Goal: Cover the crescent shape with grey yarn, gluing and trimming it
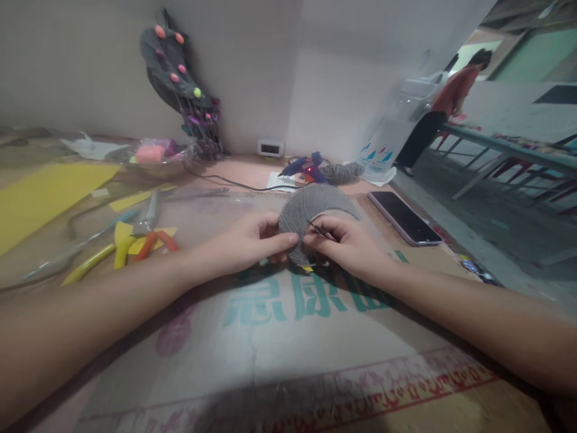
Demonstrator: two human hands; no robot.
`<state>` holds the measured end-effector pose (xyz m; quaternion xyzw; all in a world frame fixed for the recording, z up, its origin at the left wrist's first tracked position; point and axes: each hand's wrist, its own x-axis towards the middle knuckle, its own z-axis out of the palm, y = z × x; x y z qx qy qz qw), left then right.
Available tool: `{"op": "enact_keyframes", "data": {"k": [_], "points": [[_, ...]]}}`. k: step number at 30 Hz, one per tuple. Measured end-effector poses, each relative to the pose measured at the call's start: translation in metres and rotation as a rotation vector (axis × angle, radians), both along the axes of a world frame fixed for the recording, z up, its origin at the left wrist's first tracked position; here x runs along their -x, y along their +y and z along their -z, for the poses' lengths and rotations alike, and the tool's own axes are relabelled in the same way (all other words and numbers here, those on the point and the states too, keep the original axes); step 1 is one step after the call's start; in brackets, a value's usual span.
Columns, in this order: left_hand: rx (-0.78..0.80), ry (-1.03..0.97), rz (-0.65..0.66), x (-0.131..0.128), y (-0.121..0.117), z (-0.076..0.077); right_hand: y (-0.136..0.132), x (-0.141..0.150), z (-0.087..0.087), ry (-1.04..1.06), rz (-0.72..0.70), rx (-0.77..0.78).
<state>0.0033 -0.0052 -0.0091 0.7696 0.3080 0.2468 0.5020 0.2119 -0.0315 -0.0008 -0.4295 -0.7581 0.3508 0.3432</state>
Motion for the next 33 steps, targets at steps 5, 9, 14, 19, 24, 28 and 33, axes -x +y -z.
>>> {"op": "enact_keyframes", "data": {"k": [5, 9, 14, 19, 24, 28, 33], "points": [[0.008, -0.033, 0.027, -0.003, -0.002, 0.003, 0.001, 0.000, -0.001, -0.144, 0.039, -0.136], [0.011, -0.036, 0.038, -0.004, -0.002, 0.002, 0.000, -0.001, 0.000, -0.160, 0.020, -0.193], [0.008, -0.028, 0.030, -0.003, -0.002, 0.001, 0.000, -0.002, -0.001, -0.122, -0.014, -0.167], [0.013, -0.025, 0.007, -0.001, 0.000, 0.002, 0.001, -0.001, -0.002, -0.070, -0.047, -0.121], [0.013, -0.022, 0.004, -0.002, -0.001, 0.000, 0.001, -0.001, 0.001, -0.120, -0.023, -0.167], [-0.013, -0.040, -0.075, -0.004, -0.004, -0.006, 0.003, -0.010, 0.003, -0.142, -0.106, -0.283], [0.013, -0.020, -0.136, -0.003, -0.006, -0.010, 0.007, -0.024, -0.001, -0.329, -0.149, -0.660]]}}
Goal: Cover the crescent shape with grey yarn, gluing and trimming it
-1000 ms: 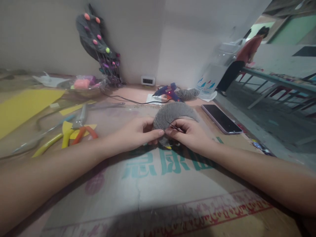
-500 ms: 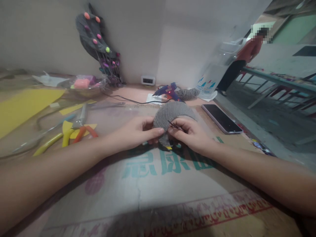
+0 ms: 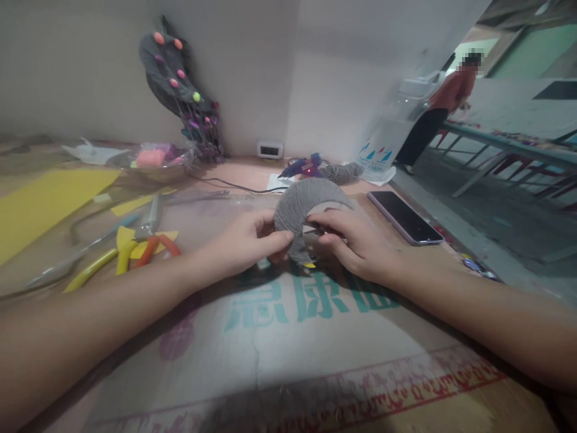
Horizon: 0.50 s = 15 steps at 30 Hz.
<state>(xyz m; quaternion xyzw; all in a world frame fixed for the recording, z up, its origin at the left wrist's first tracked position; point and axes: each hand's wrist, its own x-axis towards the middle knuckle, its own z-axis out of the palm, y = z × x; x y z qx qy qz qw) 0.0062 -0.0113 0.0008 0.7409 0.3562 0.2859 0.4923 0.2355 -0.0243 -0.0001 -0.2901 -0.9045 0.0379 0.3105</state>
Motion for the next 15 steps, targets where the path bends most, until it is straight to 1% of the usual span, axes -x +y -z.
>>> {"op": "enact_keyframes", "data": {"k": [2, 5, 11, 15], "points": [[0.003, -0.005, -0.007, 0.0005, 0.0002, -0.0004, 0.0008, -0.0026, -0.0022, -0.050, 0.041, -0.096], [0.003, -0.033, -0.018, 0.0003, 0.0006, -0.0021, 0.0008, -0.0041, -0.0043, -0.073, 0.100, -0.176], [0.018, -0.046, -0.033, 0.0000, 0.0004, -0.0036, -0.0013, -0.0037, -0.0041, -0.104, 0.107, -0.274], [0.023, -0.039, -0.028, 0.0008, 0.0006, -0.0019, -0.0023, -0.0027, -0.0039, -0.119, 0.118, -0.279]]}}
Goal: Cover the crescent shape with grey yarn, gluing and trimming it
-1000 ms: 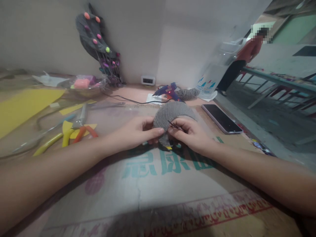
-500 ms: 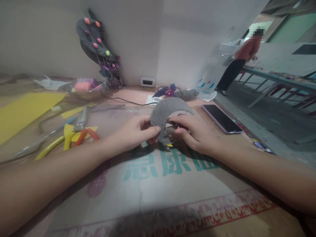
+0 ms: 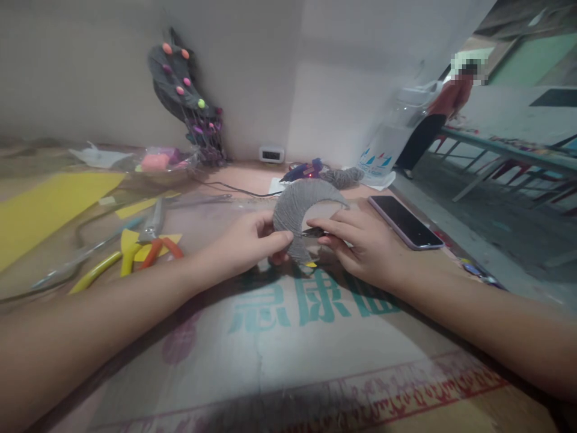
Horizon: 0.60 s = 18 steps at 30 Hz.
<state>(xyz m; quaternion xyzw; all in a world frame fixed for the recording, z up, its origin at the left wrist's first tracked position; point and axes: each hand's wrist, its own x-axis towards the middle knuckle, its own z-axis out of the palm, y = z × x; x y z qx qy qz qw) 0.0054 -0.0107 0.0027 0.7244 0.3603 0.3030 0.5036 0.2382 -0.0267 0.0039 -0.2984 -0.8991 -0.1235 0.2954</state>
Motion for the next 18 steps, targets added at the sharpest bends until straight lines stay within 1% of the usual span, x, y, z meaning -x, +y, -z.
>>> {"op": "enact_keyframes", "data": {"k": [11, 18], "points": [[0.017, 0.003, 0.021, 0.0001, 0.0014, 0.0023, 0.0012, 0.0000, -0.0002, -0.047, 0.020, 0.046], [0.037, 0.003, 0.021, -0.0005, 0.0018, 0.0017, 0.0006, 0.0011, -0.0028, -0.078, 0.014, 0.036]]}}
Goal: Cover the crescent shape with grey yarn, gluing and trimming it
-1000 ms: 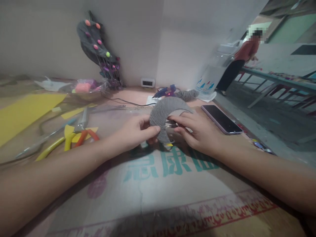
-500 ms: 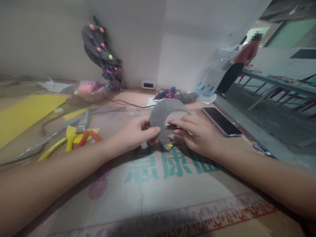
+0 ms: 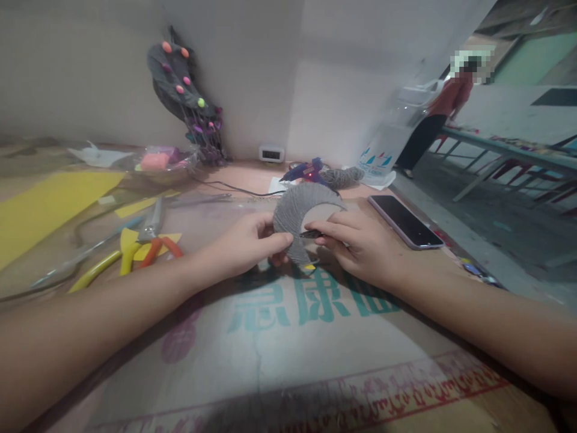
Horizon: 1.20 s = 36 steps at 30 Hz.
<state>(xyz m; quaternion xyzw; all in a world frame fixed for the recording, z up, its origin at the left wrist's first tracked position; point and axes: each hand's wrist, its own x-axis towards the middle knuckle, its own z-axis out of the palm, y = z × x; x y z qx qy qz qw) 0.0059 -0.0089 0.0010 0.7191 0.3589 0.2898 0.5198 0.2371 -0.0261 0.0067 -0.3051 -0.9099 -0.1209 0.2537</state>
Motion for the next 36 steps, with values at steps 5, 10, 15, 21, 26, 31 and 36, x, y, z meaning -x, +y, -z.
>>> {"op": "enact_keyframes", "data": {"k": [5, 10, 15, 21, 26, 31, 36], "points": [[-0.006, 0.003, 0.005, 0.001, 0.001, 0.003, 0.001, 0.000, -0.001, -0.017, 0.002, -0.006], [-0.018, 0.009, 0.006, 0.002, 0.000, 0.003, -0.001, -0.001, 0.001, 0.011, 0.012, 0.052], [-0.035, 0.005, 0.001, 0.002, 0.001, 0.003, -0.001, 0.000, 0.004, 0.066, -0.030, 0.050], [-0.022, 0.015, -0.002, 0.001, 0.000, 0.002, 0.000, 0.001, 0.006, 0.072, -0.029, 0.030], [-0.035, -0.001, 0.020, 0.001, 0.000, 0.001, 0.002, 0.001, 0.008, 0.086, -0.066, 0.032], [-0.019, -0.014, 0.016, 0.001, 0.001, 0.002, 0.006, 0.002, 0.012, 0.153, -0.110, 0.075], [-0.023, 0.015, 0.015, 0.001, 0.001, 0.003, 0.006, 0.002, 0.014, 0.163, -0.083, 0.092]]}}
